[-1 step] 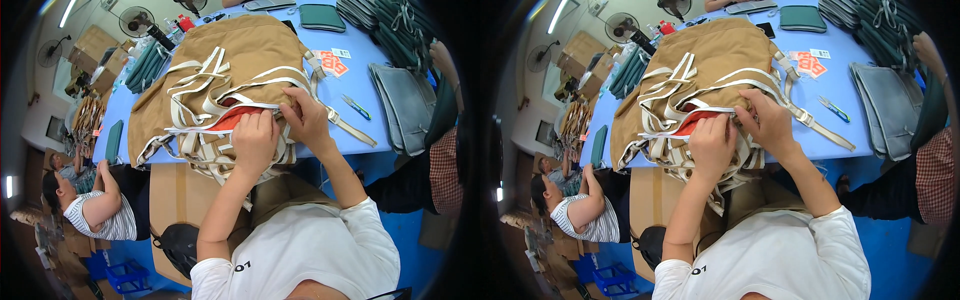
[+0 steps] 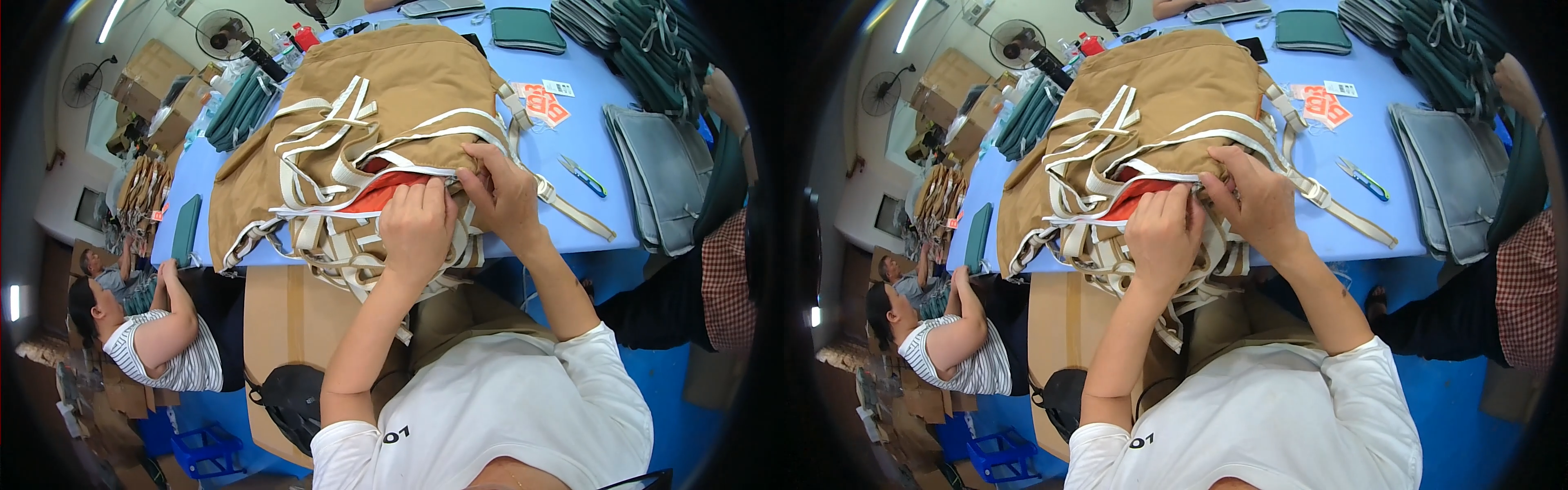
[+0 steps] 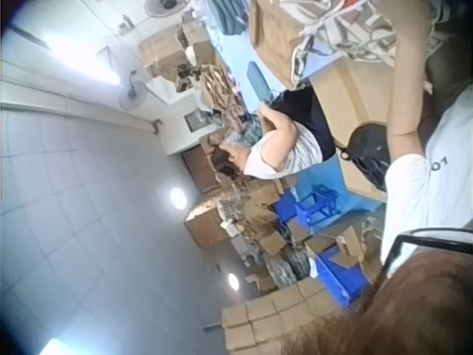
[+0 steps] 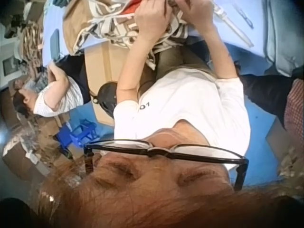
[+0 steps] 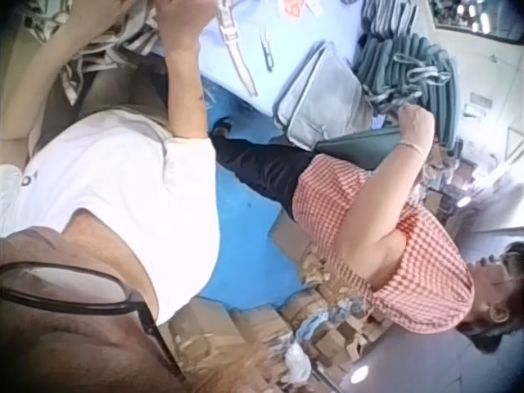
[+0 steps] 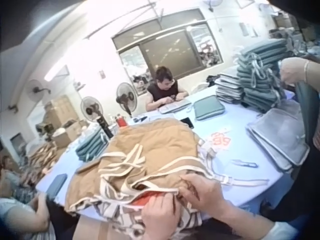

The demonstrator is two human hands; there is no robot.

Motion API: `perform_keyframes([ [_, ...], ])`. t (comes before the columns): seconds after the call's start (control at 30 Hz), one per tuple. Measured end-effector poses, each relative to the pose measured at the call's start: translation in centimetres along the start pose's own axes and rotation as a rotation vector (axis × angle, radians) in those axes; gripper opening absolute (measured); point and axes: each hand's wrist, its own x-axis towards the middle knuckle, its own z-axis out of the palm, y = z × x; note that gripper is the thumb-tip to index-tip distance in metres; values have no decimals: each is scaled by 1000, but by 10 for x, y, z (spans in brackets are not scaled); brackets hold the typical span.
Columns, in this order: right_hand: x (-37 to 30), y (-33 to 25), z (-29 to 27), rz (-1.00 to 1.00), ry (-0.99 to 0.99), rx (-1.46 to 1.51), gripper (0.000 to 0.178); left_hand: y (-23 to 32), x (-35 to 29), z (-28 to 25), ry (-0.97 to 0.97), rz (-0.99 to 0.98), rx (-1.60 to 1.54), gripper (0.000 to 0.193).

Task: Assembling and inspecting a large canvas bag by checking its components and attaching labels.

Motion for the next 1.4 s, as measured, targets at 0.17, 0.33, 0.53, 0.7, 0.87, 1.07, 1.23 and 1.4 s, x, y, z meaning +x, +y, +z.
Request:
perform_keyframes([
  [0.17, 2, -5, 2, 34, 7, -46, 26, 2, 7, -5, 72, -8, 24, 14],
  [0.33, 2, -2, 2, 119, -33, 58, 24, -7, 3, -3, 74, -75, -139, 14],
  [0.53, 15, 40, -7, 235, 121, 270, 18, -61, -23, -32, 46, -150, 34, 10],
  [0.7, 27, 70, -38, 380, 175, 371, 22, -144, -90, -65, 58, -426, 225, 9],
  [0.87, 27, 54, -21, 403, 119, 372, 25, -170, -96, -84, 82, -579, 215, 9],
  [1.07, 23, 57, -25, 426, 41, 367, 29, -184, -93, -82, 118, -626, 84, 20],
  [1.23, 12, 61, -42, 422, -148, 319, 30, -171, -91, -82, 141, -608, 146, 29],
  [1.4, 9, 49, -48, 519, -233, 321, 31, -139, -29, -79, 172, -547, -104, 36],
])
